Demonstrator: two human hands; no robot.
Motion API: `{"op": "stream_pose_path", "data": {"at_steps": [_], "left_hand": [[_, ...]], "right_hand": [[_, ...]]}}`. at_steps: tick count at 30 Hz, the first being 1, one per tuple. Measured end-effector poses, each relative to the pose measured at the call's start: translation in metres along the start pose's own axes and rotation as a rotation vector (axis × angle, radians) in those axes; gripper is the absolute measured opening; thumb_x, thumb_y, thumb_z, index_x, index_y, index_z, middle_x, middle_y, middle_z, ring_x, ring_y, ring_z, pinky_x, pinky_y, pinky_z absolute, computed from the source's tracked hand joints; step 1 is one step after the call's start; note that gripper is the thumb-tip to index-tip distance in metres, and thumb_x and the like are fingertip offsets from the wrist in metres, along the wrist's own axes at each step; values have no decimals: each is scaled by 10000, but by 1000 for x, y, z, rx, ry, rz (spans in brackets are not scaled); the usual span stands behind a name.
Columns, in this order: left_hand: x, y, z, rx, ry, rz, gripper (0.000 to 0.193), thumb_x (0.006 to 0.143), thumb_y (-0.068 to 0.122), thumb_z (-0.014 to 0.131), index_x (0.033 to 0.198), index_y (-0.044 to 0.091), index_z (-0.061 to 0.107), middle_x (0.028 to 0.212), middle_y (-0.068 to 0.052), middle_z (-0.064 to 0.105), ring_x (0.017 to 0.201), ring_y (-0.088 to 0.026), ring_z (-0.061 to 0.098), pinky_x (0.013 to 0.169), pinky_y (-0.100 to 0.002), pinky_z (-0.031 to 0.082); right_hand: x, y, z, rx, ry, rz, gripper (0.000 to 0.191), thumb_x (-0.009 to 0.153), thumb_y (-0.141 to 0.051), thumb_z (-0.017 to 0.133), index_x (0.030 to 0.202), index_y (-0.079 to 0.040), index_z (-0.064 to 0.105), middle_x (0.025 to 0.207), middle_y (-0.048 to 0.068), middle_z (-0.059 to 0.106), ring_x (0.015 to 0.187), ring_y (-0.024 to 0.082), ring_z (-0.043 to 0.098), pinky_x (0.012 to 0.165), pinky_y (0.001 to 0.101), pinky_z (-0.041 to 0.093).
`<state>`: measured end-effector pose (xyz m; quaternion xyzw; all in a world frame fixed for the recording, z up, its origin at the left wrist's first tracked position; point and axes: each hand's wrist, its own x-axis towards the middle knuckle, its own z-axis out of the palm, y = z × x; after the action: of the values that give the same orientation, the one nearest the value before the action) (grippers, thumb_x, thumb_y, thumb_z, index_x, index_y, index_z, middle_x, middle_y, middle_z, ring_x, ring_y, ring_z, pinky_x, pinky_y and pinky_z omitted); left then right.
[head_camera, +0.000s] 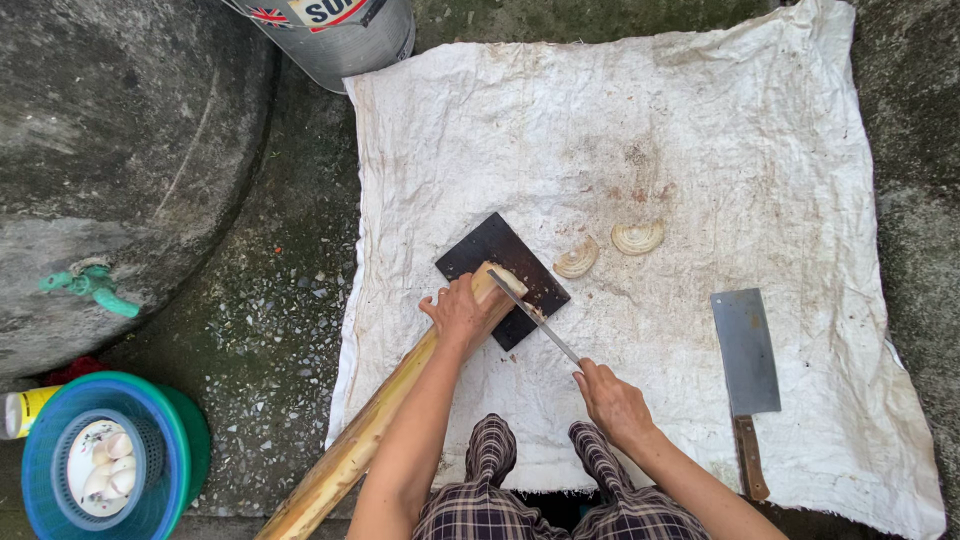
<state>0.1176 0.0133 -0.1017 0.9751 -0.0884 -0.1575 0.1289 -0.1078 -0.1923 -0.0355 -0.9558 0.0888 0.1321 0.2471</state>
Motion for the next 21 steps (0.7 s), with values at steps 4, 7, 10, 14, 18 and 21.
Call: {"op": "stream_pose_path", "data": {"at_steps": [4, 7, 10, 14, 18, 21], "left_hand": [[0, 1, 1, -5, 19, 9, 669, 860, 658, 633, 1304, 159, 590, 1157, -73, 690, 1050, -284, 633, 966, -608, 240], [-3, 4, -2, -7, 29, 17, 680, 845, 654, 641, 1301, 151, 590, 1168, -70, 688, 1058, -281, 631, 960, -619, 237], [-8, 8, -7, 0, 21, 33, 694, 833, 660, 648, 1296, 146, 589, 1164, -73, 685, 1064, -280, 627, 961, -627, 232], [-10, 12, -11, 36, -30, -7, 701, 850, 696, 627, 1298, 159, 595, 1140, -70, 698, 1103, -255, 632, 1008, -612, 247], [-11, 13, -8, 43, 94, 42, 741, 829, 713, 632, 1281, 127, 598, 1151, -73, 695, 1077, -273, 637, 950, -635, 257], [-11, 13, -7, 63, 134, 61, 741, 826, 708, 632, 1278, 121, 604, 1143, -68, 699, 1062, -276, 641, 960, -646, 247]], "right_hand": [[-7, 3, 4, 23, 123, -53, 282, 995, -307, 541, 1172, -88, 558, 836, 142, 670, 600, 365, 672, 479, 449, 545], [-4, 4, 4, 17, 101, -57, 283, 1003, -310, 541, 1171, -83, 555, 843, 151, 670, 606, 370, 672, 487, 452, 545], [13, -1, 6, 10, 91, -62, 275, 1011, -315, 533, 1150, -78, 547, 835, 163, 671, 611, 382, 673, 497, 463, 546], [59, -22, 18, -1, 62, -24, 259, 1029, -330, 515, 1087, -78, 522, 829, 196, 673, 633, 414, 685, 508, 487, 548], [110, -46, 33, 44, 108, -36, 252, 1046, -318, 515, 1025, -68, 494, 809, 224, 666, 676, 447, 684, 551, 512, 554], [121, -50, 34, 46, 88, -17, 253, 1040, -314, 520, 1017, -65, 487, 807, 229, 665, 685, 456, 682, 569, 525, 554]]}}
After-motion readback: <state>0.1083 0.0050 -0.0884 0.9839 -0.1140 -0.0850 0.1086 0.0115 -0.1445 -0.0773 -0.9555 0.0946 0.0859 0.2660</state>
